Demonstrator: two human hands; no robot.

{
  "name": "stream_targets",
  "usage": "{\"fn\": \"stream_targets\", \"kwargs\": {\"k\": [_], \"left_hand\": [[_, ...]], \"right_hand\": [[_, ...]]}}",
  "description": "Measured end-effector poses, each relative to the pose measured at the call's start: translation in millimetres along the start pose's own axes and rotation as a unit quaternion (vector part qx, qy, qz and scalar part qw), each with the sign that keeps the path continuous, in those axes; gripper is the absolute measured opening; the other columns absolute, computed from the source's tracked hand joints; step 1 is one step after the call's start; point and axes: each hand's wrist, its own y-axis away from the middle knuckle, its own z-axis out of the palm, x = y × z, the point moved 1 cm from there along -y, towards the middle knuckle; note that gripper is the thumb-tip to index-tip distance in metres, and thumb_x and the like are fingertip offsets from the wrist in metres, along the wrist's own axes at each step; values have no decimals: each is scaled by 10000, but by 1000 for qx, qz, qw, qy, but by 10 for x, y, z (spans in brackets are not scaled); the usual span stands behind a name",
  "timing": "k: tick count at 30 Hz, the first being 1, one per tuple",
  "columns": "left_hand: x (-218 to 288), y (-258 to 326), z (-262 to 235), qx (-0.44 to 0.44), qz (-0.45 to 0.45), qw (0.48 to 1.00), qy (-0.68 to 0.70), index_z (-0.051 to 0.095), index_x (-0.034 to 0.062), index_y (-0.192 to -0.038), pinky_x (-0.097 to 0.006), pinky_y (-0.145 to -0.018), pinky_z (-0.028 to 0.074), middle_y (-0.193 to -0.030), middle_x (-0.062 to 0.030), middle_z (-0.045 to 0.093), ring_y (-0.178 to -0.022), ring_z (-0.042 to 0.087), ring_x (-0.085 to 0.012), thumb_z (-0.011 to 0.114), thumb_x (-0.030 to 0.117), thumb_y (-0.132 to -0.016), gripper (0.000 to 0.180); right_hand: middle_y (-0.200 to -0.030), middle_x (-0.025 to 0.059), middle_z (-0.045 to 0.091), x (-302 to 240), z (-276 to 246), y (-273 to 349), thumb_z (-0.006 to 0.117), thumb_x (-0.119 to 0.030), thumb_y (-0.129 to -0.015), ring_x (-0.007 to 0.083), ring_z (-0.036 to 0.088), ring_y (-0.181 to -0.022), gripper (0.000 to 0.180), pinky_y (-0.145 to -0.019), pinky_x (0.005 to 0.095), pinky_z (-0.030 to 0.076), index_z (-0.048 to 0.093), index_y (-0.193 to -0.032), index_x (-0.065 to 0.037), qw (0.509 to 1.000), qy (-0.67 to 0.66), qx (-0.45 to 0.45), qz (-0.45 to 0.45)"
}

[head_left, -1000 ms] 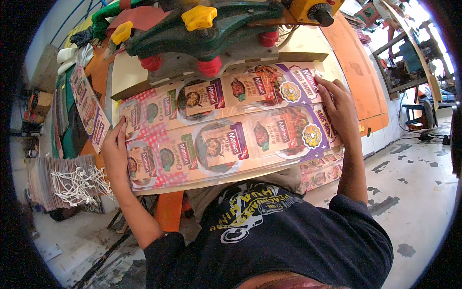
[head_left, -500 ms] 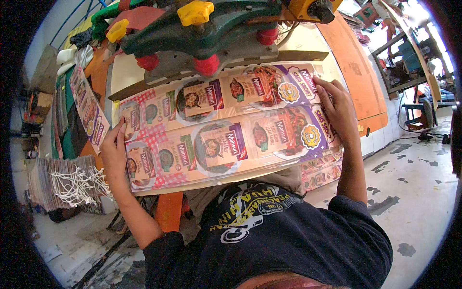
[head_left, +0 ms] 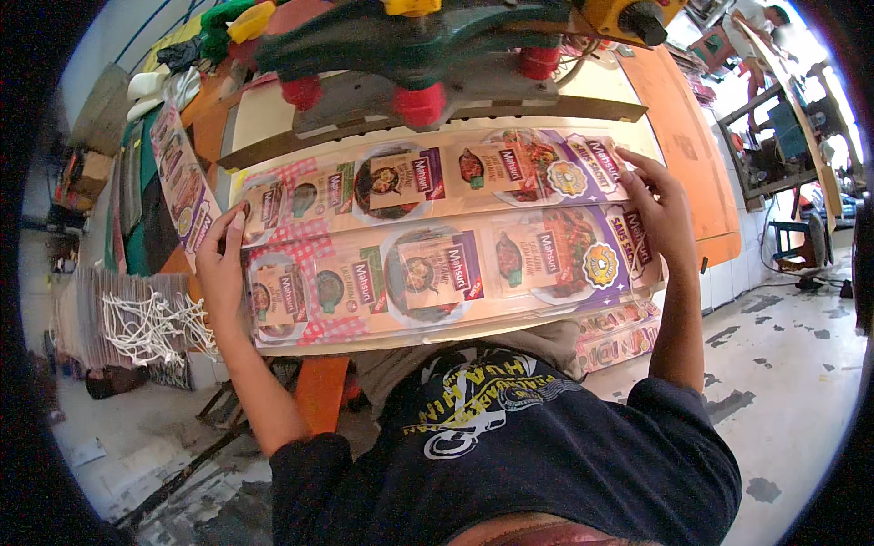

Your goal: The person picks up and turns over a long strip of printed plastic packaging labels, smoothing them out on a table and checking the alignment.

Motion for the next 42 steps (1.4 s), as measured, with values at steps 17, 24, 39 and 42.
{"fn": "stream_targets", "kwargs": {"k": [17,24,39,42], "left_hand": [[-227,-73,19,20,-28,995,99,708,-7,-1174,-212,-693,388,-933,17,660,-769,488,-43,631,153,-987,258],[-312,-69,-37,44,-30,991,125,710,8,-1169,-205,-695,390,-967,8,678,-767,497,-46,634,140,-978,245],[-251,666,-792,-112,-46,988,95,504,-7,-1433,-264,-864,428,-1180,-40,501,-1036,476,-136,727,114,-860,627],[-277,721,-771,-79,-16,993,86,552,20,-1410,-176,-650,371,-828,68,435,-716,425,-38,753,102,-852,598]], "right_hand": [[-728,-64,516,16,3,-7,662,-97,-937,39,469,-690,328,-652,211,378,670,-1259,-33,984,-172,55,-5],[-742,-68,485,-4,-59,34,652,-97,-948,29,450,-698,318,-651,198,356,662,-1255,-16,986,-154,57,-30],[-1362,271,548,-97,-483,370,629,-238,-839,298,599,-1229,786,-1023,389,509,327,-1466,128,879,-471,-6,76],[-1288,240,604,9,-553,408,620,-180,-874,251,673,-1096,678,-956,332,551,389,-1439,117,851,-508,-93,97]]}}
